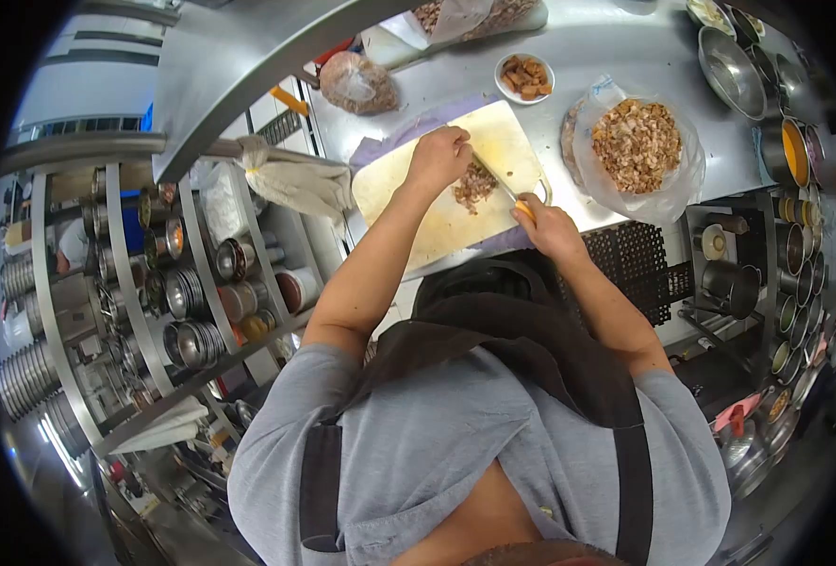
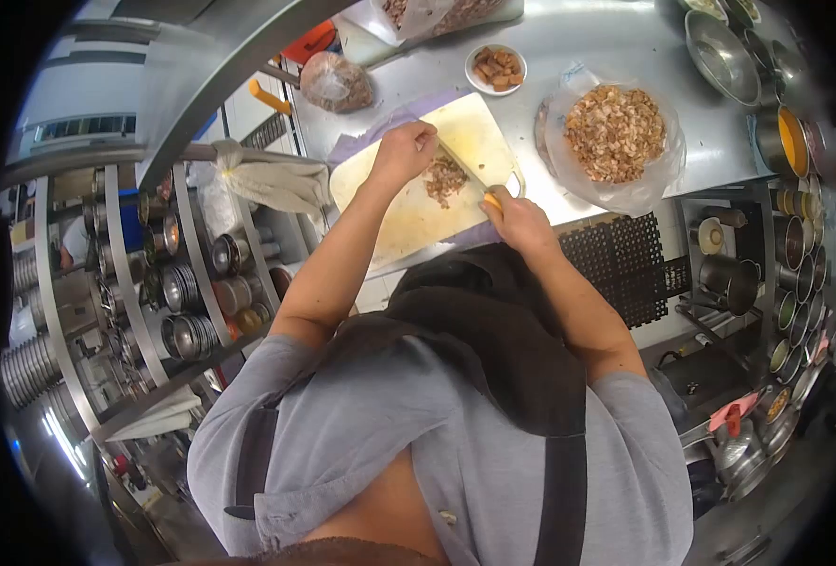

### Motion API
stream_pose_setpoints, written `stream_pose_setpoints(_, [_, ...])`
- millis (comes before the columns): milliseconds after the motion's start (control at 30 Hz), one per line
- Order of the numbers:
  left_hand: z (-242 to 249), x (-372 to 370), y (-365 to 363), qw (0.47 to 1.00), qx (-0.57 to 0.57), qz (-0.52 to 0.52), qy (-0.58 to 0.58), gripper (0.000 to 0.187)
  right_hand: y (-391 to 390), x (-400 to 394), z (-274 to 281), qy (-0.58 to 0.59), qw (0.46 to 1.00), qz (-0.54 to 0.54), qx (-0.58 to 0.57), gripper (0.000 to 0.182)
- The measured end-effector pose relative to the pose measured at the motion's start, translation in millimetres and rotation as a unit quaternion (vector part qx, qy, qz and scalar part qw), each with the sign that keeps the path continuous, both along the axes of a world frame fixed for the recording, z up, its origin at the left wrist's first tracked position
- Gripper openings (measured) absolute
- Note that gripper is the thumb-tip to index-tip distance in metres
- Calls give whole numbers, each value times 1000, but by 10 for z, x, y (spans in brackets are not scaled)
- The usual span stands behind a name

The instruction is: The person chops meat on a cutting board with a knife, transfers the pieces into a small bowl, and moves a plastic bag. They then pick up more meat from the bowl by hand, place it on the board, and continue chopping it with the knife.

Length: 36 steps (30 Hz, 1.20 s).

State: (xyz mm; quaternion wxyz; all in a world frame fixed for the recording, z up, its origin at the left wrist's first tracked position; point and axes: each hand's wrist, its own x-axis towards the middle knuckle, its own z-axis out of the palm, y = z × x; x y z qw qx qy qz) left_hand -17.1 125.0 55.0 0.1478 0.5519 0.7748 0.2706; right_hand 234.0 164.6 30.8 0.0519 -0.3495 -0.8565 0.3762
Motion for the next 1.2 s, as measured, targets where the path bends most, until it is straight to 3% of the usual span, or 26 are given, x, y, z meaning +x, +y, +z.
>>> stream_pose_setpoints(100, [261, -17, 423, 999, 41, -25, 8, 24, 13, 58, 35, 34, 999, -4, -6, 37])
stream_pose_setpoints(200, [334, 61, 949, 984, 116, -115, 65, 26, -7, 64, -16, 3, 1000, 31, -3, 31])
stream_pose_setpoints(433, [-106, 350, 1695, 973, 62, -216, 58, 27, 8, 116, -109, 59, 998, -33, -2, 27])
stream_pose_setpoints(500, [-218, 352, 1754, 972, 81, -208, 78, 24, 19, 124, -122, 59, 998, -31, -6, 27])
stream_pose_setpoints(567, [-184, 318, 1716, 987, 1, -156, 34, 22, 42, 125, -79, 56, 998, -15, -14, 28])
stream_pose_setpoints(700, [-31, 160, 1491, 990, 19, -139, 2, 19, 66, 139, -88, 71, 997, -11, -28, 28])
stream_pose_setpoints(767, [209, 117, 1472, 992, -63, -100, -47, 23, 91, 151, -96, 63, 997, -6, -37, 28])
stream_pose_setpoints(900, [215, -2, 1649, 995, -2, -63, -79, 22, 130, 144, -99, 53, 998, 10, -42, 27])
stream_pose_setpoints(967, [253, 6, 1773, 995, -12, -101, 26, 29, 145, 138, -67, 39, 998, 14, -42, 27])
stream_pose_setpoints(1000, [224, 10, 1836, 994, -11, -101, 25, 29, 150, 133, -61, 37, 998, 13, -41, 27])
stream_pose_setpoints(1067, [138, 47, 1936, 980, -76, -147, 114, 37, 143, 132, -55, 43, 998, 16, -36, 28])
stream_pose_setpoints(1200, [105, 134, 1962, 969, -121, -168, 133, 34, 89, 136, -71, 52, 998, 4, -26, 28])
